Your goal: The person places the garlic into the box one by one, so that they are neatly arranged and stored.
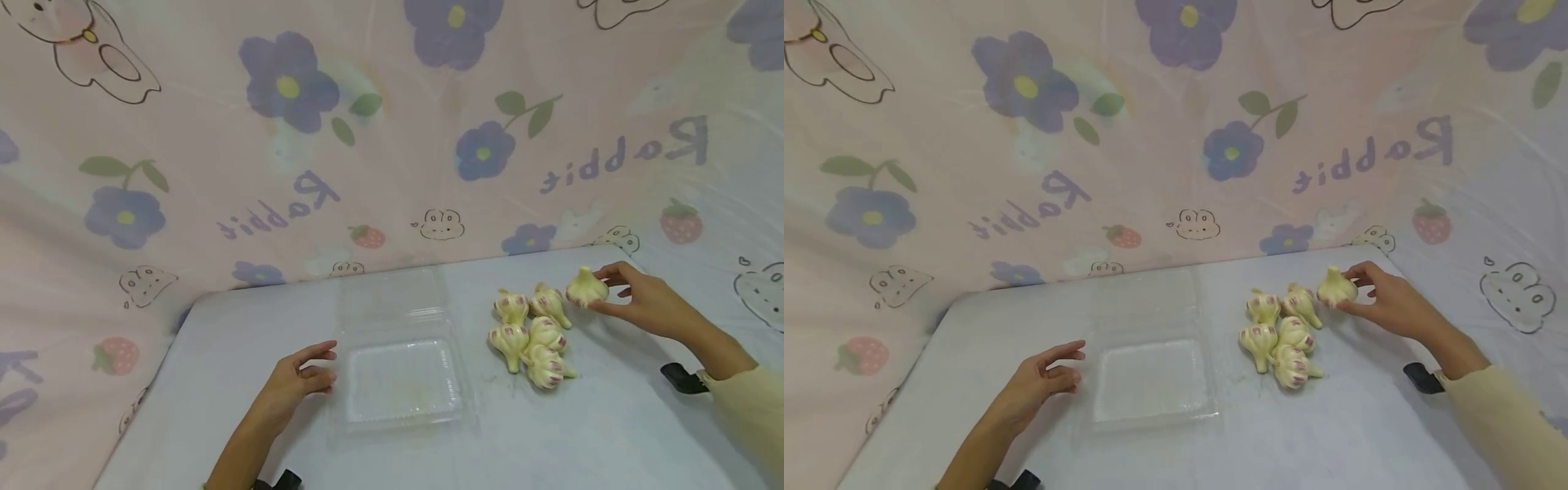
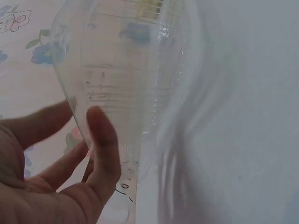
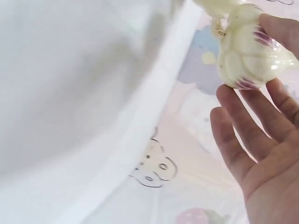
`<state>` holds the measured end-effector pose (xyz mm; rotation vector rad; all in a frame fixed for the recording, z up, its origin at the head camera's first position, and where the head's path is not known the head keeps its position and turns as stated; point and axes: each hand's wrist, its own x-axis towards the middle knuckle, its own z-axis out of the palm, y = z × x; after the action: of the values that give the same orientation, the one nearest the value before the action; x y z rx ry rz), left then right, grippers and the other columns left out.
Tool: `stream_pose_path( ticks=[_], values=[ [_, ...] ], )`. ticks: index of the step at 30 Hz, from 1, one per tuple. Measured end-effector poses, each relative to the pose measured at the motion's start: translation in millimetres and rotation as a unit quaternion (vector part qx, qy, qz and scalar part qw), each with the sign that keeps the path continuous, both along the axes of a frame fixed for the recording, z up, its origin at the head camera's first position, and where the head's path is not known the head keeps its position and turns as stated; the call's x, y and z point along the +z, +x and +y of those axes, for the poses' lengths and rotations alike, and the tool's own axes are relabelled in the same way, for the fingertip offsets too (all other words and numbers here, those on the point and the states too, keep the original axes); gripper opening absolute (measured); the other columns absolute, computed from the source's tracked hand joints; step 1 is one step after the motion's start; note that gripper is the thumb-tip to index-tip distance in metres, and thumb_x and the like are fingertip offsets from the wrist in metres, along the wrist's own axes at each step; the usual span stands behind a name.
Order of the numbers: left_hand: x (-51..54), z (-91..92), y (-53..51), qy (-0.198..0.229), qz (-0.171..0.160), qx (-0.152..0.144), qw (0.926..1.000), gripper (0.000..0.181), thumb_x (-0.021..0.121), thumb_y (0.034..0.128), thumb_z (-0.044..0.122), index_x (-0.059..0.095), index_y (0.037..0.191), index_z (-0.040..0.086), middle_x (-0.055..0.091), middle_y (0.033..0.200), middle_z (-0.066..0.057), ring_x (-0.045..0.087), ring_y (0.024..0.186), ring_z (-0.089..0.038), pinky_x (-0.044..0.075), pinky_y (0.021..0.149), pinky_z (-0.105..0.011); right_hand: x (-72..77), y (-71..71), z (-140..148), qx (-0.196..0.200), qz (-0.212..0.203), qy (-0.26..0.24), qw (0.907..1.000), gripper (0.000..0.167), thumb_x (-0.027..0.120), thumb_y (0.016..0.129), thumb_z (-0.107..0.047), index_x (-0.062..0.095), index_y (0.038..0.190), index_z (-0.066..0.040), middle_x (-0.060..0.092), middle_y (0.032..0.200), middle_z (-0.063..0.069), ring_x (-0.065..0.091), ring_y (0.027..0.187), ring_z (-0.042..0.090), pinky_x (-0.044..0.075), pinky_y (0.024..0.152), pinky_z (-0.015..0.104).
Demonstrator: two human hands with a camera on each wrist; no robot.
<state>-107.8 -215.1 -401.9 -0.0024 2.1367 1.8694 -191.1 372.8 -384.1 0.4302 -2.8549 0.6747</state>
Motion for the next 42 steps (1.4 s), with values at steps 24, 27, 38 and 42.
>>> stream_pose_path(
  ticks=[24,27,38,42],
  values=[
    [0.3,-11.4,7.5,0.026,0.004,-0.107,0.9940,0.081,0.069,0.0868,-0.004,0.027,0.156,0.002,0.046,0.115,-0.009,0.063,0.077,-0.008,0.061,0.074,-0.028,16.4,8.2,-32.4,0.017,0.025,-0.012,0.9995,0.059,0.079,0.086,-0.033,0.050,0.131,-0.008,0.061,0.125,0.014,0.056,0.109,0.032,0.043,0.078,0.010],
    [-1.1,-11.3,7.9,0.025,0.004,-0.106,0.9940,0.081,0.069,0.0871,-0.004,0.027,0.156,0.001,0.046,0.115,-0.009,0.064,0.076,-0.008,0.061,0.074,-0.027,10.3,13.1,-39.1,0.021,0.032,-0.026,0.9989,0.059,0.079,0.086,-0.030,0.049,0.132,-0.009,0.061,0.126,0.012,0.057,0.108,0.029,0.042,0.079,0.009],
    [-2.5,-11.4,7.5,0.028,0.007,-0.110,0.9935,0.080,0.067,0.0874,-0.005,0.026,0.156,0.000,0.046,0.114,-0.009,0.064,0.075,-0.008,0.061,0.073,-0.025,-2.4,33.3,-65.5,0.036,0.053,-0.039,0.9972,0.063,0.077,0.088,-0.028,0.046,0.141,-0.012,0.061,0.130,0.011,0.062,0.099,0.018,0.052,0.078,0.028],
    [-1.4,-12.0,6.7,0.023,0.008,-0.110,0.9937,0.081,0.069,0.0868,-0.003,0.026,0.156,0.001,0.046,0.114,-0.010,0.064,0.075,-0.007,0.061,0.073,-0.025,0.5,35.7,-77.6,0.047,0.054,-0.041,0.9966,0.063,0.076,0.088,-0.029,0.047,0.141,-0.012,0.062,0.130,0.011,0.063,0.099,0.021,0.053,0.079,0.034]
  ],
)
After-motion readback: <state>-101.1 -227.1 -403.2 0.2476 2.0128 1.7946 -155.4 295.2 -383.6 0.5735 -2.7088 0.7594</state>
